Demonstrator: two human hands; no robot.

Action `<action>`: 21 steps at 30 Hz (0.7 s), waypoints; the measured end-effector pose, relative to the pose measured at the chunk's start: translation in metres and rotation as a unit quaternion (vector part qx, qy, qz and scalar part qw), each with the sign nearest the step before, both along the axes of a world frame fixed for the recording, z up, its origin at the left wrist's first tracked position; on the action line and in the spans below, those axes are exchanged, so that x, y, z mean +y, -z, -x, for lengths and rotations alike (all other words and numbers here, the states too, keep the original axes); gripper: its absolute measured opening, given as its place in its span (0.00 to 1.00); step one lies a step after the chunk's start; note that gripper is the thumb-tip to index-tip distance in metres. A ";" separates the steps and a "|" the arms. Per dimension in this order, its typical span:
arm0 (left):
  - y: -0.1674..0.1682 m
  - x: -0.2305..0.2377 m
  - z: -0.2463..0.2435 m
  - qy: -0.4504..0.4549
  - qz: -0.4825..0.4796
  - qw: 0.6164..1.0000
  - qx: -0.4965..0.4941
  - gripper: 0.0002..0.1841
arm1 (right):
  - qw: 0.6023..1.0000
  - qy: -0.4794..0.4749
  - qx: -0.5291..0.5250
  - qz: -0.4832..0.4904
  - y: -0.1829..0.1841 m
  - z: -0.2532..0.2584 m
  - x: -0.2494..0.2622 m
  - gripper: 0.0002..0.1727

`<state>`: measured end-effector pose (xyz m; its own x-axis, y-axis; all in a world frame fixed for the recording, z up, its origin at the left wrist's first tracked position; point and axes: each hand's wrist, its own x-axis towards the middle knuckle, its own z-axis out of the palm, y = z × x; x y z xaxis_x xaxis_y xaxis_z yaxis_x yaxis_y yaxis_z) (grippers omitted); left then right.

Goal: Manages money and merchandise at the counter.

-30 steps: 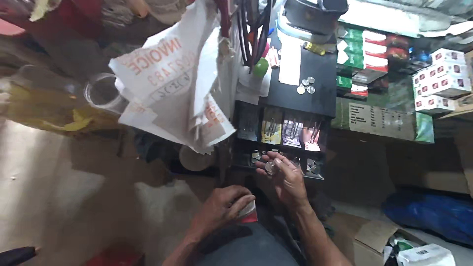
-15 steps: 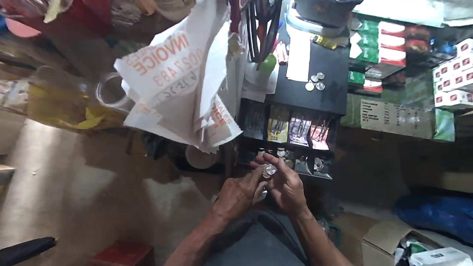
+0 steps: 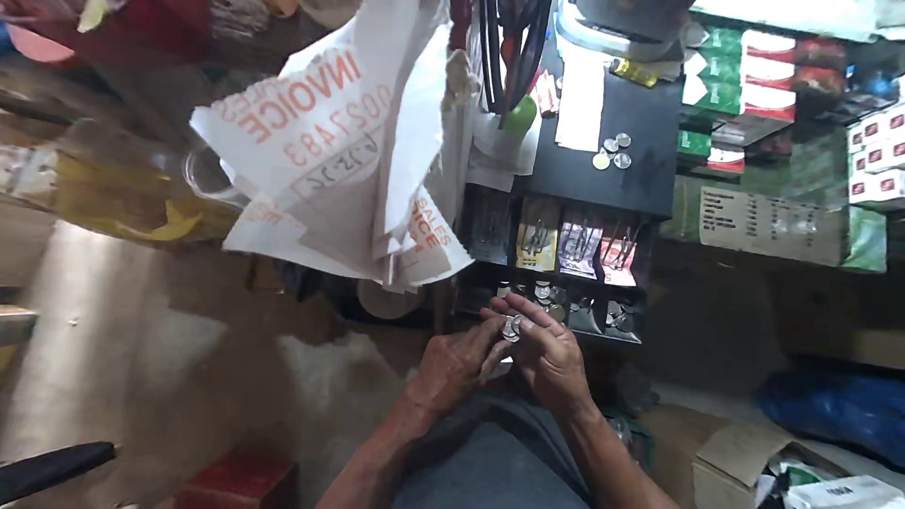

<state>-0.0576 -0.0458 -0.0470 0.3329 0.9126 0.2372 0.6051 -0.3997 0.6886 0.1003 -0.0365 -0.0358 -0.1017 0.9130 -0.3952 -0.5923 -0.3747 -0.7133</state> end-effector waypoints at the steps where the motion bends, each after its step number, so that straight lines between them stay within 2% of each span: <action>1: 0.000 0.000 0.000 -0.002 0.003 1.000 -0.005 0.18 | 1.000 0.002 0.001 0.002 0.001 0.000 0.000 0.23; 10: 0.002 0.001 0.001 0.000 0.075 0.995 -0.068 0.18 | 1.000 0.003 -0.013 0.015 -0.001 0.001 0.000 0.22; 15: 0.000 0.005 -0.001 0.016 0.083 0.994 -0.075 0.17 | 1.000 0.005 -0.006 0.018 0.001 -0.003 0.001 0.22; 19: 0.001 0.004 -0.002 0.024 0.109 0.990 -0.091 0.22 | 0.999 0.010 -0.025 0.018 0.001 -0.009 0.001 0.23; 21: 0.001 0.001 -0.001 0.017 0.156 0.979 -0.127 0.23 | 0.999 0.013 -0.029 0.025 0.001 -0.014 0.002 0.22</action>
